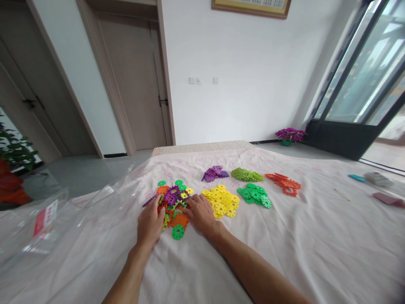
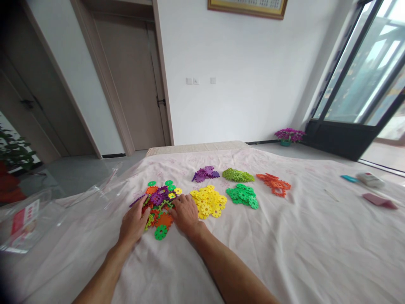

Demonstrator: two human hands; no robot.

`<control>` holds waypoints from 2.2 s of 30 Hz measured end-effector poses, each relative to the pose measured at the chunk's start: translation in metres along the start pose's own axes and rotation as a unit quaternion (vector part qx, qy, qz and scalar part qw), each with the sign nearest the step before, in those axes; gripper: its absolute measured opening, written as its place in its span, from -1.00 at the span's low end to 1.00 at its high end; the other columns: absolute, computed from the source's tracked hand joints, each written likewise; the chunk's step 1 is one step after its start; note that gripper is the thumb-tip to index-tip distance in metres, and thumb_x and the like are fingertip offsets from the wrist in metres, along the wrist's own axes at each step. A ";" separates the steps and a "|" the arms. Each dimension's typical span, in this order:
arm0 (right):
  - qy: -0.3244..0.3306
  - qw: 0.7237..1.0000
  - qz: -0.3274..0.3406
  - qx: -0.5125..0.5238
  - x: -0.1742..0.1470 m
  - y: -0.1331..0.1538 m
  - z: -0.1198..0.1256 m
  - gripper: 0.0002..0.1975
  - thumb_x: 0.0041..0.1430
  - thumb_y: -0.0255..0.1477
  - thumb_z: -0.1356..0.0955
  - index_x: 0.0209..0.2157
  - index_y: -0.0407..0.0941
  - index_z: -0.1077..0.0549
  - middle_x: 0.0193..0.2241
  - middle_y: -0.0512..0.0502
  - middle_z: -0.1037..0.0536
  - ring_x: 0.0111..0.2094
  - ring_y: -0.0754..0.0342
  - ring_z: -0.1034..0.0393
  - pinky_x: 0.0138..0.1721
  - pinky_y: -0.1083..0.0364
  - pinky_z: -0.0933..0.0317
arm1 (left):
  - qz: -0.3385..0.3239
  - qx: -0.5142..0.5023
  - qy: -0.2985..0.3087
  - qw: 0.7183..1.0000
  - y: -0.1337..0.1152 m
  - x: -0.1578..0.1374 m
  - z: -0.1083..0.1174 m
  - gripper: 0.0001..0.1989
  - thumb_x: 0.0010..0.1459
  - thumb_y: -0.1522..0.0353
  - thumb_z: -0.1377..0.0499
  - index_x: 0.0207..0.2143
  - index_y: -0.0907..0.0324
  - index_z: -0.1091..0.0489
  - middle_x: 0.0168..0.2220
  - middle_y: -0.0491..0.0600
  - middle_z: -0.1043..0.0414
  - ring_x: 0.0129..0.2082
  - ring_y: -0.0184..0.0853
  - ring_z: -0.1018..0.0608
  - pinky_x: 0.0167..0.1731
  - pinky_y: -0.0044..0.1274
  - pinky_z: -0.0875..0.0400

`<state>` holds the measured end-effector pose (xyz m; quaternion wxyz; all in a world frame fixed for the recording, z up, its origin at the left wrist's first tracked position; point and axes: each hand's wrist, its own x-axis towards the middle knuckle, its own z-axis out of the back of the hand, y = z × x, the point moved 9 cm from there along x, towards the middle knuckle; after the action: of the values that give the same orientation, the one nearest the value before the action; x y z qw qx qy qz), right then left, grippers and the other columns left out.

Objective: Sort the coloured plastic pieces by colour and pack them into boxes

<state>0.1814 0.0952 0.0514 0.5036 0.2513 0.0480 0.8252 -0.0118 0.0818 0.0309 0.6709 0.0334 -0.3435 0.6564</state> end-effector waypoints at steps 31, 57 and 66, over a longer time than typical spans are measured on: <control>-0.378 0.725 -0.319 0.480 -0.025 -0.247 0.073 -0.51 -0.19 -0.26 -0.40 -0.16 -0.16 -0.49 -0.21 -0.17 -0.59 -0.21 0.00 -0.51 -0.24 0.06 -0.42 | 0.010 -0.018 0.016 1.000 0.006 -0.002 -0.005 -0.49 0.26 0.29 0.03 0.25 0.20 -0.17 0.22 0.11 -0.29 0.18 -0.17 -0.38 0.17 -0.31 -0.23; 0.036 0.996 0.077 0.000 -0.003 0.007 0.009 -0.80 0.25 -0.33 -0.33 -0.12 -0.01 -0.52 -0.11 -0.08 -0.51 -0.05 0.01 -0.26 0.00 0.05 -0.08 | 0.007 -0.011 0.009 1.000 0.002 -0.001 -0.001 -0.50 0.26 0.31 0.03 0.23 0.22 -0.18 0.20 0.12 -0.32 0.18 -0.17 -0.39 0.16 -0.30 -0.26; 0.021 0.996 0.079 -0.031 -0.001 0.007 0.007 -0.74 0.26 -0.24 -0.32 -0.09 -0.05 -0.47 -0.09 -0.09 -0.50 -0.05 0.00 -0.25 -0.01 0.04 -0.07 | 0.004 -0.014 0.005 1.000 0.002 -0.001 -0.001 -0.50 0.26 0.32 0.03 0.24 0.21 -0.17 0.20 0.11 -0.32 0.17 -0.19 -0.39 0.16 -0.32 -0.26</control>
<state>0.1793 0.0893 0.0594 0.4429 0.2217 0.0127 0.8686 -0.0131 0.0818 0.0291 0.6705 0.0198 -0.3494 0.6543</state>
